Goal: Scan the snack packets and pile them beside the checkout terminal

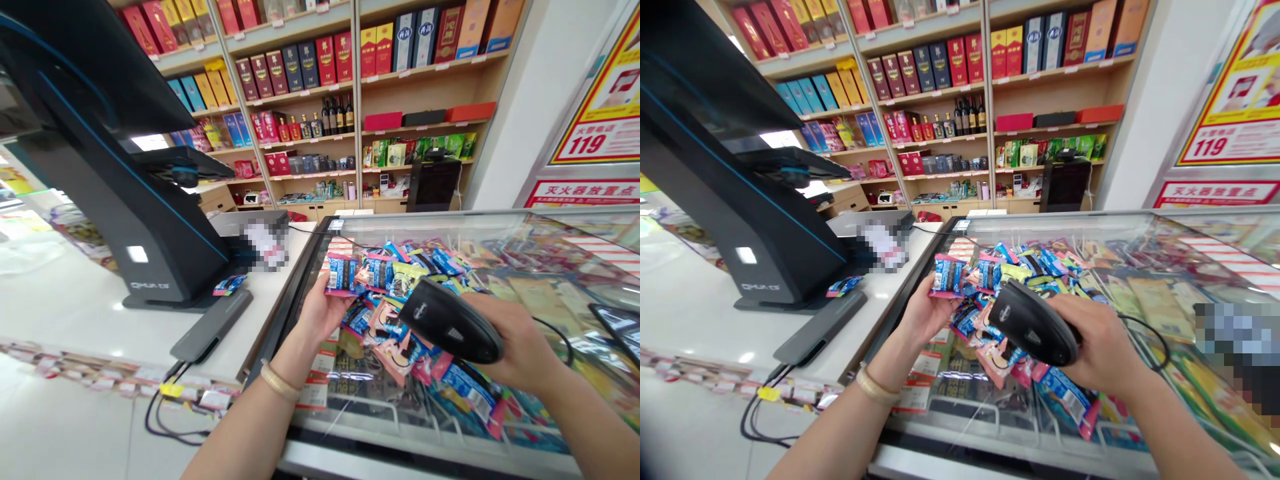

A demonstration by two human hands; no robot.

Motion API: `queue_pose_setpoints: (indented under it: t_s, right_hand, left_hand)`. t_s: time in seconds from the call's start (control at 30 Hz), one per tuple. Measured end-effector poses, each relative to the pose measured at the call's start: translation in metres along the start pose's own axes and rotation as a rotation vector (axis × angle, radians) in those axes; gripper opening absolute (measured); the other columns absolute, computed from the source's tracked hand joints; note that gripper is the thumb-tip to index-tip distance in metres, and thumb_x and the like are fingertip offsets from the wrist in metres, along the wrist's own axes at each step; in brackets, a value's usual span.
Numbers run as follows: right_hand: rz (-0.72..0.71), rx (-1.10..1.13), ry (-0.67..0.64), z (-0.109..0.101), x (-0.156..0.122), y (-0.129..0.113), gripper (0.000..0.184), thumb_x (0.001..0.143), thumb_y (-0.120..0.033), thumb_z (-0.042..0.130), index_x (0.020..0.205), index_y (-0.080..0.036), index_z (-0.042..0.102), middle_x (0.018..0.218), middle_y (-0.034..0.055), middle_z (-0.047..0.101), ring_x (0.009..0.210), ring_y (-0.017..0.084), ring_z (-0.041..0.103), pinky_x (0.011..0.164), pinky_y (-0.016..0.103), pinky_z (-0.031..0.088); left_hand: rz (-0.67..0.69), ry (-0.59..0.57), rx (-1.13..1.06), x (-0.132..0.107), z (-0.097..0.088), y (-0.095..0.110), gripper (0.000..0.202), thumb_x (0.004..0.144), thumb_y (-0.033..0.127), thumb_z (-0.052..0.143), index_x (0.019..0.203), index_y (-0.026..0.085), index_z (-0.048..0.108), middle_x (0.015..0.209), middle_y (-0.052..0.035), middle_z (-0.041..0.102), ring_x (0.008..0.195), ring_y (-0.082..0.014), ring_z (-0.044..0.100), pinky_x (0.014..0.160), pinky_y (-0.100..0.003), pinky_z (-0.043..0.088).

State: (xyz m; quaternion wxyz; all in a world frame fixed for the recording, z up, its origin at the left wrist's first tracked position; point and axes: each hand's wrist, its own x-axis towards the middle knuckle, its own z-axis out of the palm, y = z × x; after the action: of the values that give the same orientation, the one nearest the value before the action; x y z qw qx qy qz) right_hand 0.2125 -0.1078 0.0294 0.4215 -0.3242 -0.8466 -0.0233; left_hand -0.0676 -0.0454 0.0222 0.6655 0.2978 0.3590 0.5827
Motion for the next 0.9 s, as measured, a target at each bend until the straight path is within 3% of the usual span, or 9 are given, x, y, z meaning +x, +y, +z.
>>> queue_pose_setpoints:
  t_s: [0.17,0.3,0.53,0.9]
  right_hand:
    - [-0.051,-0.010,-0.020,0.001,0.007,-0.009,0.024,0.083,-0.026,0.059,0.105,-0.021,0.065,0.083,0.0061,0.072,0.070,0.019,0.068,0.063,0.029,0.051]
    - [-0.044,-0.018,-0.043,0.001,0.011,-0.015,0.019,0.083,-0.025,0.056,0.100,-0.021,0.061,0.074,0.0035,0.067,0.062,0.017,0.062,0.058,0.028,0.046]
    - [-0.026,-0.013,-0.139,0.001,0.014,-0.025,0.003,0.081,-0.025,0.055,0.081,-0.023,0.054,0.067,0.0009,0.060,0.059,0.015,0.058,0.055,0.025,0.040]
    - [-0.037,-0.021,-0.147,0.001,0.016,-0.028,0.016,0.076,-0.020,0.053,0.091,-0.022,0.058,0.069,0.0007,0.063,0.059,0.014,0.059,0.056,0.024,0.042]
  left_hand:
    - [-0.026,0.022,-0.196,0.001,0.006,-0.005,0.023,0.096,0.024,0.050,0.092,0.013,0.070,0.085,-0.0060,0.076,0.080,-0.0160,0.070,0.083,-0.031,0.059]
    - [0.005,0.055,-0.240,0.000,0.010,-0.007,0.026,0.098,0.025,0.049,0.097,0.012,0.072,0.092,-0.0063,0.077,0.086,-0.0163,0.072,0.093,-0.032,0.056]
    - [0.080,0.027,-0.194,0.002,0.005,-0.015,0.023,0.095,0.034,0.059,0.098,0.016,0.072,0.098,-0.0052,0.077,0.099,-0.0181,0.071,0.103,-0.034,0.051]
    - [0.127,-0.053,-0.050,0.001,0.004,-0.018,0.031,0.093,0.047,0.057,0.102,0.021,0.070,0.109,-0.0055,0.076,0.118,-0.0240,0.066,0.108,-0.039,0.048]
